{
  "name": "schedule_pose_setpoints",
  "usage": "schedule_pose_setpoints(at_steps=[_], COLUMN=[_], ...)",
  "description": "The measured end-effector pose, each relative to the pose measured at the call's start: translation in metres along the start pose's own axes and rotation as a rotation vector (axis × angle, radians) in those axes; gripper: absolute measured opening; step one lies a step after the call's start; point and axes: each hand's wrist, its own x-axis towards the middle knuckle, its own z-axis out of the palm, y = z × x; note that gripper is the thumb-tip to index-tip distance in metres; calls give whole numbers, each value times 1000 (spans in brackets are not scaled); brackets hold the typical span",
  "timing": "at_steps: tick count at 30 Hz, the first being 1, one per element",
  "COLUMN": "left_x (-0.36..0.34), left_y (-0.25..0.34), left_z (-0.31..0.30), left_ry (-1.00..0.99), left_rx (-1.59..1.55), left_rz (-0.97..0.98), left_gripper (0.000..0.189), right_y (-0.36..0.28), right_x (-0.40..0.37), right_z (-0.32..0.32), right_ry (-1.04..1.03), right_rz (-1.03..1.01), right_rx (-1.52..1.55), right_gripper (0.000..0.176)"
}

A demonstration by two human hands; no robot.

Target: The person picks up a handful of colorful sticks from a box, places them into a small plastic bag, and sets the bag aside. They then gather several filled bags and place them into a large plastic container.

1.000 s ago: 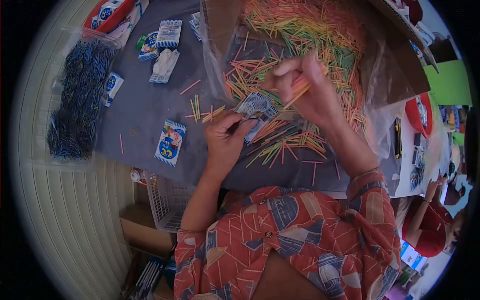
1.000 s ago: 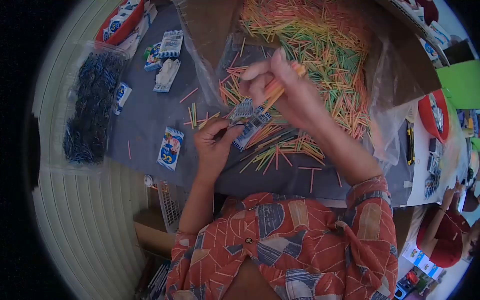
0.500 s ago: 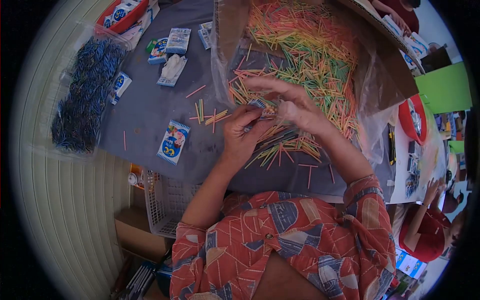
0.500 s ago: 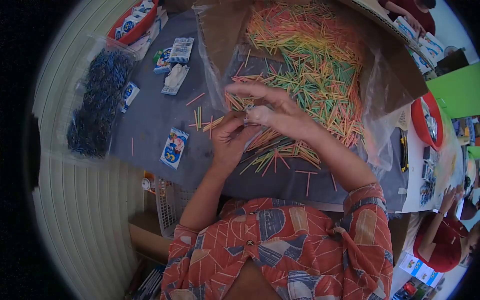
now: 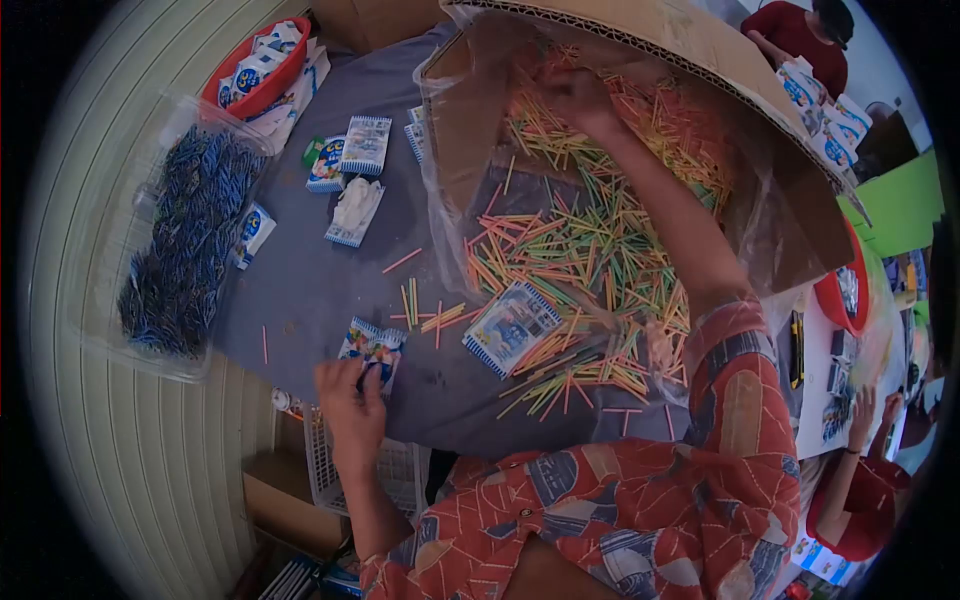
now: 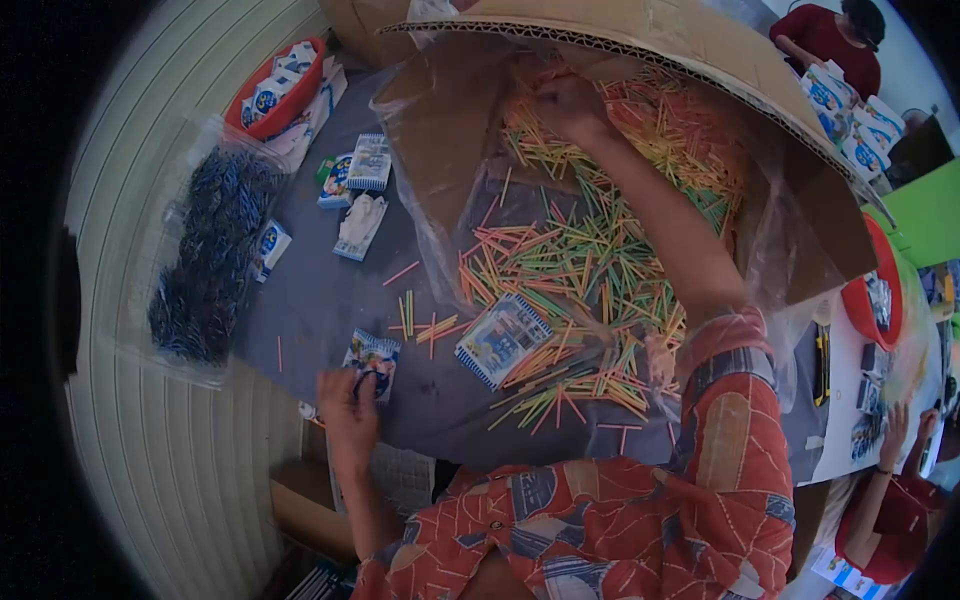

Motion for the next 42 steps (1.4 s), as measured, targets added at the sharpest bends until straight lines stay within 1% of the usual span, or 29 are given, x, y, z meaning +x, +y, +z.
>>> schedule_pose_setpoints(at_steps=[1, 3, 4, 6, 7, 8, 10, 11, 14, 17, 19, 22, 23, 25, 26, 28, 29, 30, 31, 32, 33, 35, 36, 38, 40, 42], left_x=[8, 23, 27, 29, 30, 30, 34, 34, 33, 25, 15, 14, 14, 13, 12, 14, 16, 21, 24, 26, 27, 28, 29, 27, 22, 21], left_y=[9, 42, 51, 67, 78, 88, 106, 109, 116, 118, 119, 120, 116, 109, 111, 116, 118, 123, 126, 125, 121, 113, 110, 110, 116, 124], left_z=[1, 8, 15, 29, 41, 53, 71, 74, 76, 79, 86, 88, 89, 91, 89, 86, 83, 76, 72, 73, 74, 79, 82, 86, 90, 86], left_ry=[6, 286, 286, 131, -26, -182, -272, -278, -235, -191, -234, -174, -166, -130, -130, -62, -67, -83, -102, -118, -136, -170, -177, -198, -112, -103], left_rx=[9, 279, 288, 2, -110, -222, -195, -194, -109, -1, 132, 147, 150, 1, -6, -121, -131, -134, -140, -156, -158, -165, -184, -209, -161, -123], left_rz=[3, -3, 2, 270, 290, 308, 349, 348, 362, 420, 428, 444, 447, 380, 384, 313, 322, 287, 249, 253, 261, 262, 248, 240, 261, 262], left_gripper=[21, 30, 30, 35, 35, 36, 35, 35, 32, 29, 25, 25, 25, 18, 18, 14, 14, 13, 11, 11, 12, 12, 12, 12, 12, 11], right_y=[-2, -6, 4, 34, 22, 23, 32, 40, 63, 70, 72, 71, 68, 69, 82, 110, 122, 125, 110, 99, 85, 51, 39, 24, 18, 15], right_x=[15, 43, 67, 115, 105, 112, 115, 113, 103, 103, 103, 102, 100, 88, 87, 81, 88, 74, 49, 25, 2, -38, -53, -74, -84, -86], right_z=[3, 13, 26, 67, 66, 74, 85, 90, 95, 90, 83, 67, 61, 46, 46, 48, 47, 46, 42, 39, 33, 21, 22, 24, 28, 32], right_ry=[7, 174, 178, 276, 278, 274, 261, 249, 222, 200, 181, 139, 125, 100, 86, 61, 53, 68, 112, 156, 163, 51, 60, 189, 235, 262], right_rz=[-6, -103, -102, -161, -166, -156, -130, -110, -56, -38, -28, -19, -13, 11, 29, 67, 88, 101, 166, 233, 256, 330, 348, 258, 306, 346], right_rx=[7, 117, 126, -284, -274, -182, -6, 79, 326, 582, 751, 997, 1078, 1231, 1306, 1456, 1529, 1521, 1591, 1658, 1647, 1978, 1979, 2222, 2222, 2227], right_gripper=[36, 37, 37, 50, 50, 49, 49, 49, 49, 48, 48, 48, 48, 48, 48, 47, 47, 47, 47, 46, 46, 27, 27, 21, 22, 22])
